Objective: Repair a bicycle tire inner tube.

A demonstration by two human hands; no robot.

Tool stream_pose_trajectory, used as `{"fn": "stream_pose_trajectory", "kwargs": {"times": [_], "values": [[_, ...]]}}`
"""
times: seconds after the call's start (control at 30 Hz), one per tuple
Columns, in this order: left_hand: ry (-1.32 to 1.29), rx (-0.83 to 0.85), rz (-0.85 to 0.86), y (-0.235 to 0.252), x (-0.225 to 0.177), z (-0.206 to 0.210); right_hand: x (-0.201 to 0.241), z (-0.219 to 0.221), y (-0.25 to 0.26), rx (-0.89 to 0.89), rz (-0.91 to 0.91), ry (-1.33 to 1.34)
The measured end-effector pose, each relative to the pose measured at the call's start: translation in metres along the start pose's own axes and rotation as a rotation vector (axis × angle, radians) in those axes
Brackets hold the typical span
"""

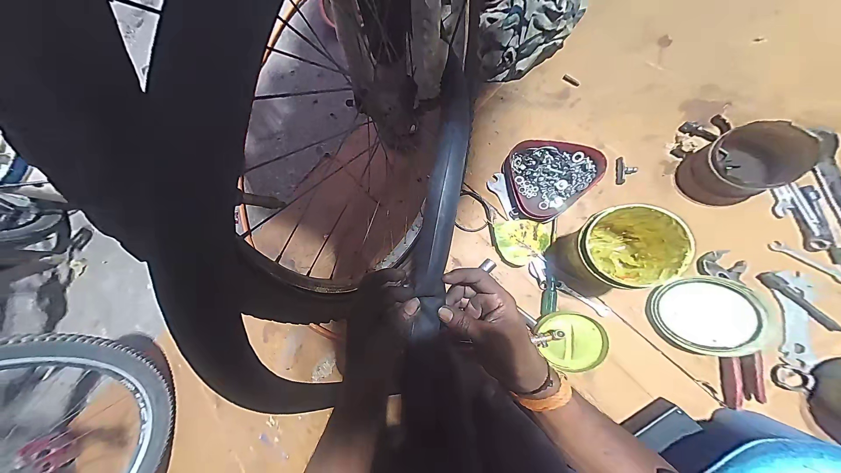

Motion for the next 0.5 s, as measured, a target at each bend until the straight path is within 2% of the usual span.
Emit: {"fn": "stream_pose_trajectory", "kwargs": {"times": [0.27, 0.5], "values": [[-0.058, 0.01, -0.034, 0.001, -0.002, 0.0, 0.005, 0.006, -0.008, -0.072, -0.029, -0.106], [0.056, 0.081, -0.019, 0.002, -0.002, 0.004, 0.018, 0.007, -0.007, -0.158, -0.02, -0.149]]}}
Point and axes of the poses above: each hand's wrist, its own y-axis towards the middle knuckle, its own z-axis out of the palm, x = y × z, the point moved 1 cm from there along y, towards the middle knuckle, and after that the axes turned 11 degrees about z, right-handed, at the moved point
